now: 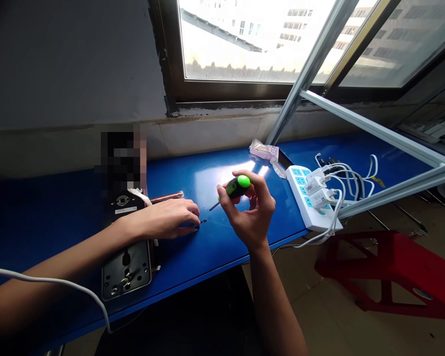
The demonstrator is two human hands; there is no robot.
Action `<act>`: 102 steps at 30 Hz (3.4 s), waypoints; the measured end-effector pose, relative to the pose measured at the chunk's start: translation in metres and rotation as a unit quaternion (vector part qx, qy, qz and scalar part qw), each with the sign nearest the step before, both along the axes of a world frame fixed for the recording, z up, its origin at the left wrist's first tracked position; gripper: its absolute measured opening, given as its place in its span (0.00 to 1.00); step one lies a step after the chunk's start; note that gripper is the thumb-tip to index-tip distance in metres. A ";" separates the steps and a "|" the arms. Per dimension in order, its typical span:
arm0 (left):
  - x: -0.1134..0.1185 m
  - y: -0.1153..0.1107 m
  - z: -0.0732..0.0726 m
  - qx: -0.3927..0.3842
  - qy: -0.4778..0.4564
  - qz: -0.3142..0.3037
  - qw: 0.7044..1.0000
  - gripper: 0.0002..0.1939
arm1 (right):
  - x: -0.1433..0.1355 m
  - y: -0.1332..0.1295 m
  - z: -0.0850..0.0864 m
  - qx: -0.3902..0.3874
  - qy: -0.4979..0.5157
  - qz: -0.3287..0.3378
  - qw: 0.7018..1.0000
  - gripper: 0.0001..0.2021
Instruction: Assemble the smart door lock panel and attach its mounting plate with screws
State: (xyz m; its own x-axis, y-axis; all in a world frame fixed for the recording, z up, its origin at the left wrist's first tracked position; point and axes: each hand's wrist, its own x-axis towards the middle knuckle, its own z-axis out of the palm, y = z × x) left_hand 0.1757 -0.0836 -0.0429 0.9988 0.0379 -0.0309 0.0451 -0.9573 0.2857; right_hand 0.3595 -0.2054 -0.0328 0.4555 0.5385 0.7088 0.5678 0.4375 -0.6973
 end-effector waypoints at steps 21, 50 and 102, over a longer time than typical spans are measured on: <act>-0.003 0.003 0.004 -0.007 0.066 0.060 0.996 0.04 | -0.001 -0.008 -0.001 -0.040 -0.014 0.034 0.999 0.17; -0.005 -0.001 0.000 -0.001 -0.003 0.051 0.999 0.07 | -0.007 -0.005 0.002 -0.032 -0.008 0.038 0.999 0.17; -0.008 -0.006 -0.001 0.002 -0.047 0.013 0.999 0.07 | -0.012 0.001 -0.001 -0.044 -0.016 0.043 0.998 0.16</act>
